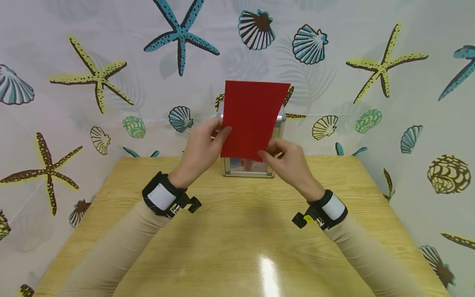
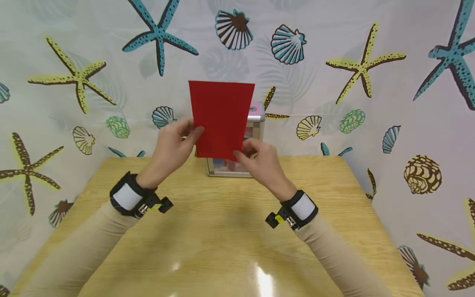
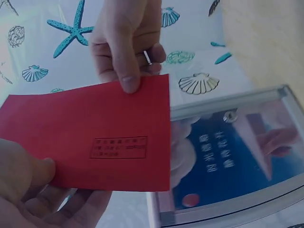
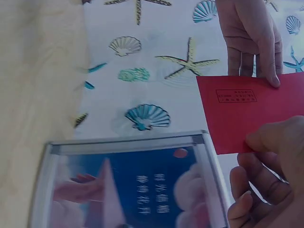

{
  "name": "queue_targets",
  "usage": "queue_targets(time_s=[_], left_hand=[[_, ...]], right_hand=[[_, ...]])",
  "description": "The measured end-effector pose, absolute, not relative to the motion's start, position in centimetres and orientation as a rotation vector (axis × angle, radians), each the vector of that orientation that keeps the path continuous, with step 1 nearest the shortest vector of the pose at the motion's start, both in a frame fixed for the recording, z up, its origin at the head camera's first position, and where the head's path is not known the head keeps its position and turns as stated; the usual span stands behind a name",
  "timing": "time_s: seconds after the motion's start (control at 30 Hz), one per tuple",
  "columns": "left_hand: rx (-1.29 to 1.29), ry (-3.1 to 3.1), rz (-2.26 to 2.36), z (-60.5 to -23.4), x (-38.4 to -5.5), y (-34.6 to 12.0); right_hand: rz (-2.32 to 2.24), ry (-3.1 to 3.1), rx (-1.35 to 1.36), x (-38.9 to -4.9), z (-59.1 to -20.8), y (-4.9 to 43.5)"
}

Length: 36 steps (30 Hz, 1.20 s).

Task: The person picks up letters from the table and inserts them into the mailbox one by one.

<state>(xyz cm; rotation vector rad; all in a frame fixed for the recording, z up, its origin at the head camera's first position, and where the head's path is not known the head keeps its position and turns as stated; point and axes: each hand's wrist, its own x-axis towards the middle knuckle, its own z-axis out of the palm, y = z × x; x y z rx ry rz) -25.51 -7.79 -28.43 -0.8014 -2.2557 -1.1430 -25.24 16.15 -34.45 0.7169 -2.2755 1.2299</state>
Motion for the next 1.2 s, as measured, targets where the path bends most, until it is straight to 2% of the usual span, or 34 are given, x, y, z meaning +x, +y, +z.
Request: queue_targets(time_s=[0.3, 0.5, 0.73, 1.2], left_hand=[[-0.803, -2.192, -1.022, -24.3, -29.8, -6.3], [-0.77, -2.197, -1.035, -22.9, -31.8, -5.2], [-0.762, -2.153, -1.022, -22.2, -33.3, -4.0], [-0.689, -2.231, -1.079, -23.7, -36.6, -4.9]], right_hand=[[1.077, -2.134, 0.675, -29.9, -29.1, 16.7], [1.006, -2.11, 0.608, -32.4, -27.2, 17.1], [0.988, -2.103, 0.506, -34.3, -26.6, 17.0], [0.874, -2.228, 0.483, -36.7, -27.2, 16.9]])
